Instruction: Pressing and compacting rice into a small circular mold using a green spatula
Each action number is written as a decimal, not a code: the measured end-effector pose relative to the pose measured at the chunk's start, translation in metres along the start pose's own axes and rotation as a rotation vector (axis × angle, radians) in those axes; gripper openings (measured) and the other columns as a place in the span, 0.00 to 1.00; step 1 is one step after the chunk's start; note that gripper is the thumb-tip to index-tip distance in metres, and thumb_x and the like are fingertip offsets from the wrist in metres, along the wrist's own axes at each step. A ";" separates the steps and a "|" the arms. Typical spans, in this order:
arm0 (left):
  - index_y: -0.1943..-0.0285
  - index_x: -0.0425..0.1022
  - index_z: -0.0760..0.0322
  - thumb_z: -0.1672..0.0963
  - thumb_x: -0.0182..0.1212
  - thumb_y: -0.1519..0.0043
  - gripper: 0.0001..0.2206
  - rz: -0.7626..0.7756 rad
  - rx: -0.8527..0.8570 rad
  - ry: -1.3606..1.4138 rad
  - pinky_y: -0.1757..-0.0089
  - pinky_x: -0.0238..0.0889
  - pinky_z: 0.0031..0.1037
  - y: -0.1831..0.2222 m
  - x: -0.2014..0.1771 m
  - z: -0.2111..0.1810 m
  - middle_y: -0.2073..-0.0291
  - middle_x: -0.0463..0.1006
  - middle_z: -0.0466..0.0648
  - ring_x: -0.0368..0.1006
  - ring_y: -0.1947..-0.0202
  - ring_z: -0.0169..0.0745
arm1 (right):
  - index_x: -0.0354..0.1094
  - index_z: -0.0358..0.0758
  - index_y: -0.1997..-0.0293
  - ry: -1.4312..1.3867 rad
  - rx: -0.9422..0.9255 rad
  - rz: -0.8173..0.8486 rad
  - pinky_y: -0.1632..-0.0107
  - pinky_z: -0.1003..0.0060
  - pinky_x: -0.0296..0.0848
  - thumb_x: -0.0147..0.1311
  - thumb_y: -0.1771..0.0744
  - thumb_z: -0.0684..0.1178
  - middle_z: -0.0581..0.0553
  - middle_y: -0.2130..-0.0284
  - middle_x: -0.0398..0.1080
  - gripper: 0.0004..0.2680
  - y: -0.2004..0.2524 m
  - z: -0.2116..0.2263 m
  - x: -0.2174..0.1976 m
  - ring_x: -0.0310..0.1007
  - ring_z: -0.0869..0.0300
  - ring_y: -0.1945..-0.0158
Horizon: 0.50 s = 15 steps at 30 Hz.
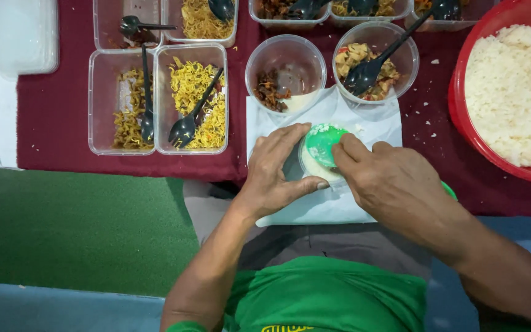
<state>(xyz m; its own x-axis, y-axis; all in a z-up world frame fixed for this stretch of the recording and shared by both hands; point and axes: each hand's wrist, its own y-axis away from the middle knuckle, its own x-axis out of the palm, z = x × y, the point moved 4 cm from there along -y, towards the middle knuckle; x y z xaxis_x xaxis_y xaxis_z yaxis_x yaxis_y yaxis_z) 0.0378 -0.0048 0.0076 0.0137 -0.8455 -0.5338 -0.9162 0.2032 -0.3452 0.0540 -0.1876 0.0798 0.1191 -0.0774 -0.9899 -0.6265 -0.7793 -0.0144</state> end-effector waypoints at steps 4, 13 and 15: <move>0.29 0.65 0.61 0.42 0.72 0.49 0.41 0.006 0.002 0.007 0.44 0.56 0.35 -0.001 0.000 0.002 0.36 0.74 0.51 0.71 0.35 0.45 | 0.63 0.45 0.54 -0.029 -0.095 0.028 0.70 0.59 0.69 0.51 0.35 0.47 0.47 0.60 0.65 0.07 -0.001 -0.006 0.002 0.67 0.56 0.79; 0.30 0.66 0.62 0.43 0.75 0.50 0.41 -0.005 0.010 0.012 0.42 0.55 0.35 -0.001 0.001 0.005 0.37 0.75 0.51 0.70 0.35 0.45 | 0.68 0.46 0.42 -0.174 -0.107 -0.162 0.63 0.61 0.71 0.57 0.35 0.46 0.53 0.41 0.71 0.15 0.007 -0.018 0.021 0.70 0.56 0.68; 0.30 0.65 0.63 0.43 0.73 0.48 0.40 0.002 0.028 0.002 0.42 0.56 0.36 0.000 0.001 0.004 0.37 0.74 0.52 0.71 0.35 0.47 | 0.69 0.45 0.41 -0.339 -0.117 -0.207 0.57 0.59 0.71 0.56 0.33 0.46 0.50 0.40 0.71 0.13 0.008 -0.021 0.028 0.73 0.55 0.61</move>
<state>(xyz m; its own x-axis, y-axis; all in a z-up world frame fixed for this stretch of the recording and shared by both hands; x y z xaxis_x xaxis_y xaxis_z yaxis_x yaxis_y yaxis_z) 0.0396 -0.0038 0.0038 0.0106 -0.8462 -0.5327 -0.9049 0.2186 -0.3652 0.0684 -0.2093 0.0545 -0.0397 0.2827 -0.9584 -0.5216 -0.8240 -0.2214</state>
